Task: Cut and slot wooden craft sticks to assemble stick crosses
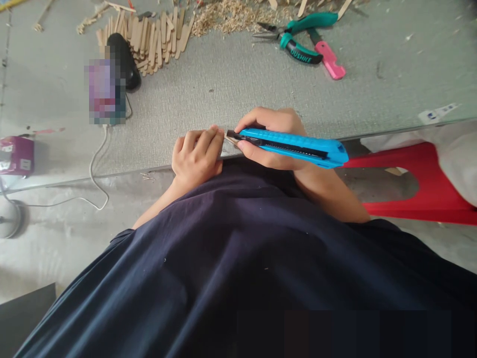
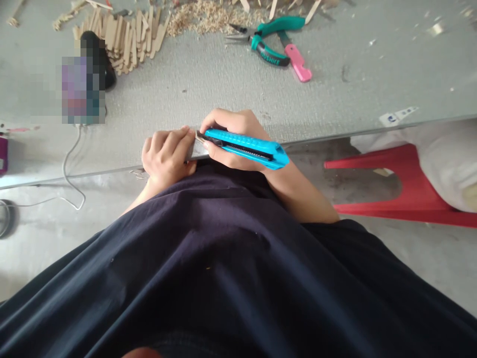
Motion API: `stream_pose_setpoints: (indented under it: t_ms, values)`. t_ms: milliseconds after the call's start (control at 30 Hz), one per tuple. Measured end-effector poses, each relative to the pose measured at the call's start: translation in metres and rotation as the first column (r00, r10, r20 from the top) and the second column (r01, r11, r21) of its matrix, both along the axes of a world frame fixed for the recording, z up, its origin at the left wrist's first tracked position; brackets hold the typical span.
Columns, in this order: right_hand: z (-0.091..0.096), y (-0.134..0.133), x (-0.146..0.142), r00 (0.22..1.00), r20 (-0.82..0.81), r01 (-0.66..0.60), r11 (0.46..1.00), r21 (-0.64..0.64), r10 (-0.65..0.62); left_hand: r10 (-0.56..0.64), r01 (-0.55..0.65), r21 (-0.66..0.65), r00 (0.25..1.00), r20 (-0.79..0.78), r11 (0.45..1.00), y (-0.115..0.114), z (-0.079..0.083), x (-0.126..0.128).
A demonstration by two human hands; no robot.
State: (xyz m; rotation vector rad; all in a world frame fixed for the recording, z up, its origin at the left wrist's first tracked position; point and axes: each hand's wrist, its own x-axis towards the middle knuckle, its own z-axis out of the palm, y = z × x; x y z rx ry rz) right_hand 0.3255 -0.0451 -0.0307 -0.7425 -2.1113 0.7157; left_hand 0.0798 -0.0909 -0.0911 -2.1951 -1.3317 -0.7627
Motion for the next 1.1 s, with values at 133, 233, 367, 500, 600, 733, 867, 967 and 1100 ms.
stream_pose_setpoints:
  t_ms: [133,233,367,500,600,733,867,967,1100]
  values:
    - [0.0007,-0.0004,0.0003,1.0,-0.011,-0.007,1.0,-0.009,0.007,0.0,0.001,-0.069,1.0,0.02,0.998,-0.0001,-0.0017,-0.0007]
    - [-0.0009,0.0001,0.0004,1.0,-0.018,-0.012,1.0,-0.014,0.012,0.01,-0.009,-0.075,1.0,0.013,0.997,0.0002,-0.003,-0.0007]
    - [-0.0025,-0.0001,0.0005,1.0,-0.003,-0.002,1.0,-0.021,0.002,0.021,-0.019,-0.102,1.0,0.018,0.995,0.0004,-0.0045,-0.0004]
    - [-0.0022,-0.0008,0.0007,1.0,0.002,-0.007,1.0,-0.017,0.007,0.011,-0.01,-0.068,1.0,0.019,0.998,0.0012,-0.0059,-0.0005]
    - [-0.0021,-0.0007,0.001,1.0,0.002,-0.004,1.0,-0.012,0.004,0.006,-0.005,-0.061,1.0,0.022,0.998,0.0019,-0.0071,-0.0011]
    - [-0.002,-0.0005,0.0012,1.0,0.004,0.001,1.0,-0.012,-0.001,0.023,-0.022,-0.093,1.0,0.008,0.995,0.0022,-0.0073,-0.0017]
    - [-0.0018,-0.0007,0.001,1.0,0.024,0.014,0.999,-0.03,-0.013,0.0,0.0,-0.012,1.0,-0.006,1.0,0.0019,-0.0043,-0.0018]
    - [-0.0021,-0.001,0.0007,1.0,0.006,0.006,1.0,-0.026,-0.005,-0.013,0.013,0.018,1.0,-0.003,1.0,0.0015,-0.0027,-0.0017]
    - [-0.0031,-0.0011,0.0006,1.0,0.003,0.012,1.0,-0.023,-0.012,-0.001,0.001,-0.044,1.0,0.001,0.999,0.0015,-0.0044,-0.0018]
